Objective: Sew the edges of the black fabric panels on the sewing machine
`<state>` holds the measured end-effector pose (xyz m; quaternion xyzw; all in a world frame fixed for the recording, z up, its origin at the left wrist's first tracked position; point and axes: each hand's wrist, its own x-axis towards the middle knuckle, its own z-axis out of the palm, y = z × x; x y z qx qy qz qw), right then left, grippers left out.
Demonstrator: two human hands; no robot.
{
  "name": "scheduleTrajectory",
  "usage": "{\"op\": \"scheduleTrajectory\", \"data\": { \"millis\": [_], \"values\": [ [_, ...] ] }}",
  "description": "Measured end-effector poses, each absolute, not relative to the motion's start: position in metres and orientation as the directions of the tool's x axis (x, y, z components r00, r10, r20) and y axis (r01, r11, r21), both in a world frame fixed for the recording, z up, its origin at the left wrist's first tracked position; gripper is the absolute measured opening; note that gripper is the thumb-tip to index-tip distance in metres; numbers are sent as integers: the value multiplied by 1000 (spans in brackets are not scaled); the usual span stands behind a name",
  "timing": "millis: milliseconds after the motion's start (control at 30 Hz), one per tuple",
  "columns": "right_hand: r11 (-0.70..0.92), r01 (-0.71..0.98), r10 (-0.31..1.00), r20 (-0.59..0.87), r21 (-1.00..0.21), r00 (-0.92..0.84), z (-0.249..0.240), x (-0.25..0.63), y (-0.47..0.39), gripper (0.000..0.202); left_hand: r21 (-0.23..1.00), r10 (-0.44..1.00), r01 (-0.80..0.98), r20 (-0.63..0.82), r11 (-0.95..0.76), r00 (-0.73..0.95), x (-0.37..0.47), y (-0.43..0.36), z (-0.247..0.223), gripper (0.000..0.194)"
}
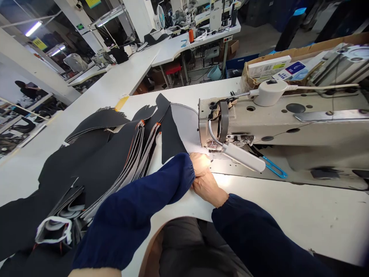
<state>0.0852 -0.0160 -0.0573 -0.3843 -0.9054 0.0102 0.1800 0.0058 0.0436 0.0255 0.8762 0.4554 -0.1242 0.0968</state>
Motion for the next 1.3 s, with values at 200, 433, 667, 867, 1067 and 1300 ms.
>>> {"op": "scheduleTrajectory", "data": {
  "millis": [200, 433, 667, 867, 1067, 1300],
  "values": [
    [781, 601, 611, 409, -170, -678, -40, 123, -39, 21, 34, 801, 837, -271, -547, 534, 5, 24, 25, 24],
    [695, 698, 658, 541, -171, -523, -23, 178, -17, 12, 23, 839, 853, -169, -521, 517, 5, 9, 2, 34],
    [697, 717, 662, 399, -17, -634, -29, 173, 3, 18, 48, 875, 880, -94, -473, 475, 4, 5, -7, 40],
    [682, 731, 686, 377, -36, -622, -28, 170, 3, 27, 60, 887, 893, -104, -447, 451, 4, 9, -1, 43],
    [639, 761, 736, 373, -111, -564, -34, 171, 8, 27, 80, 932, 936, -99, -343, 350, 9, 26, 8, 42],
    [633, 765, 723, 439, -114, -533, -37, 177, 9, 22, 115, 938, 939, -92, -323, 334, 8, 37, 7, 39]
  ]
}}
